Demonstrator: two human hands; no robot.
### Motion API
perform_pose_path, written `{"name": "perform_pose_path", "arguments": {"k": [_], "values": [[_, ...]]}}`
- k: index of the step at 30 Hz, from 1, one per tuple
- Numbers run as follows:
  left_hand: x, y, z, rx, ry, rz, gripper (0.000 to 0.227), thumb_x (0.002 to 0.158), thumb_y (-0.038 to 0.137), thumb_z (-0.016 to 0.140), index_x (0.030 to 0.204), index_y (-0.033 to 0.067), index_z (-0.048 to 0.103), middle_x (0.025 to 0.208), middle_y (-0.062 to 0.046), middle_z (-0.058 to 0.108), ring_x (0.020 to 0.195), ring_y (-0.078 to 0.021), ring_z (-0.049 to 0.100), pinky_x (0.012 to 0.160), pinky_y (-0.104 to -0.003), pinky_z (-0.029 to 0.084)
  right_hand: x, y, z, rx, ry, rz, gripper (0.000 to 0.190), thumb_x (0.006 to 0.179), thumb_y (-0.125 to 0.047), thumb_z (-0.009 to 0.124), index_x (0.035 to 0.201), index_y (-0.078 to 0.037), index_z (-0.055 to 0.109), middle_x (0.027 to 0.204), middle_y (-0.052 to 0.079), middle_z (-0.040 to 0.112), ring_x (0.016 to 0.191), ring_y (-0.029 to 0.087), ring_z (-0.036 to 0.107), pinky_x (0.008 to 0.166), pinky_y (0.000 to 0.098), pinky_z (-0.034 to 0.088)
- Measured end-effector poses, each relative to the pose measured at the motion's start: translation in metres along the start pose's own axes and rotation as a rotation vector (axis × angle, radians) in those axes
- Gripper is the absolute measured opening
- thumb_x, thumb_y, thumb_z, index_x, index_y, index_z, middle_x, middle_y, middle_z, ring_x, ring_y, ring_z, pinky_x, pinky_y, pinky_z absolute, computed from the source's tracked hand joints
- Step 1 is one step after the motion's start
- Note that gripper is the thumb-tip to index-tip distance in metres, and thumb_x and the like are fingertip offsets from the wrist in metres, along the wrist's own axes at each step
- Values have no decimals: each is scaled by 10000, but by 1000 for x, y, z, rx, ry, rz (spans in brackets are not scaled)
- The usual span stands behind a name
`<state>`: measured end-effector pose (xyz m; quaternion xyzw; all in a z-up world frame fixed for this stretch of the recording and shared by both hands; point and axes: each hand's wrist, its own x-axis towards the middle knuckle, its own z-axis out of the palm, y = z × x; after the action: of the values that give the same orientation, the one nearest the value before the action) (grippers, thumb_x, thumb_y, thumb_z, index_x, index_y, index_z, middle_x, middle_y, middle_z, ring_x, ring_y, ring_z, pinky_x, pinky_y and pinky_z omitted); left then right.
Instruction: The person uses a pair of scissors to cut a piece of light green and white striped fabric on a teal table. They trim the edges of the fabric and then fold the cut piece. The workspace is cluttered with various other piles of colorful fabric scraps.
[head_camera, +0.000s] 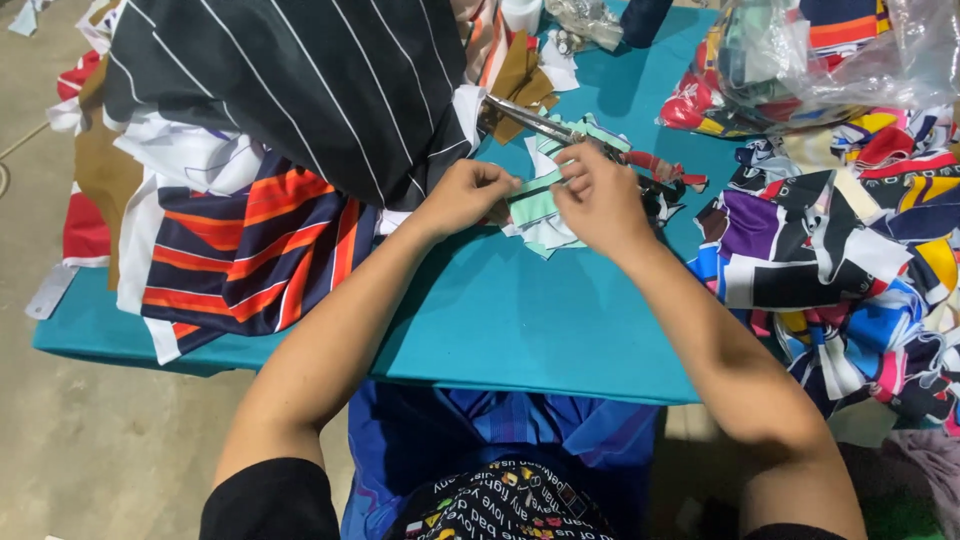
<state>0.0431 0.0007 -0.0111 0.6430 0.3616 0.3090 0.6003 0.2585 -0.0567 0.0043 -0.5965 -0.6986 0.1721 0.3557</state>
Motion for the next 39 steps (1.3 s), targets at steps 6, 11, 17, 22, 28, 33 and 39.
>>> {"name": "perform_pose_path", "arguments": {"k": [6,11,17,22,28,33,39], "values": [[1,-5,-3,-6,0,10,420,986,339,679,994,-75,749,750,-234,732,740,-283,779,723,-424,653,-3,-43,0,83,-220,25,363,924,-47,656,1278,-6,583,1073,268,733,985,391,739,721,474,647],[-2,-4,-5,87,-43,76,234,923,202,720,959,-25,768,729,-183,740,698,-250,769,683,-385,639,-3,-87,-49,103,-519,226,420,1019,-138,536,1402,34,524,1252,378,638,1216,491,622,911,562,591],[3,-13,0,207,-1,225,135,844,103,698,934,33,771,722,-151,732,678,-242,721,660,-377,594,-6,-84,-70,-131,-316,-11,496,866,-41,668,1352,46,613,1131,347,698,1113,543,653,886,642,535],[-6,0,7,466,17,498,112,856,84,670,952,55,718,737,-163,701,687,-328,708,656,-414,575,1,-11,-36,-89,-57,-289,609,743,-29,680,1333,-176,681,1282,61,694,1255,336,632,1048,494,488],[-6,-4,8,645,-1,733,251,869,28,641,1110,92,659,860,-89,593,848,-321,622,775,-430,548,-5,33,9,31,-18,-488,411,801,-57,711,1212,-59,716,1066,140,725,1041,374,697,905,465,555],[-7,2,9,549,70,702,198,921,-9,608,1105,56,642,838,-115,623,816,-310,662,708,-396,576,-7,47,20,-43,164,-561,180,880,-24,715,1028,-103,779,863,25,703,815,264,708,731,347,578],[-4,-11,8,622,34,561,257,854,-52,666,1107,-14,641,861,-220,681,810,-422,690,679,-493,586,-9,37,16,-66,67,-467,110,894,20,657,957,-37,727,722,100,664,691,270,694,565,334,569]]}}
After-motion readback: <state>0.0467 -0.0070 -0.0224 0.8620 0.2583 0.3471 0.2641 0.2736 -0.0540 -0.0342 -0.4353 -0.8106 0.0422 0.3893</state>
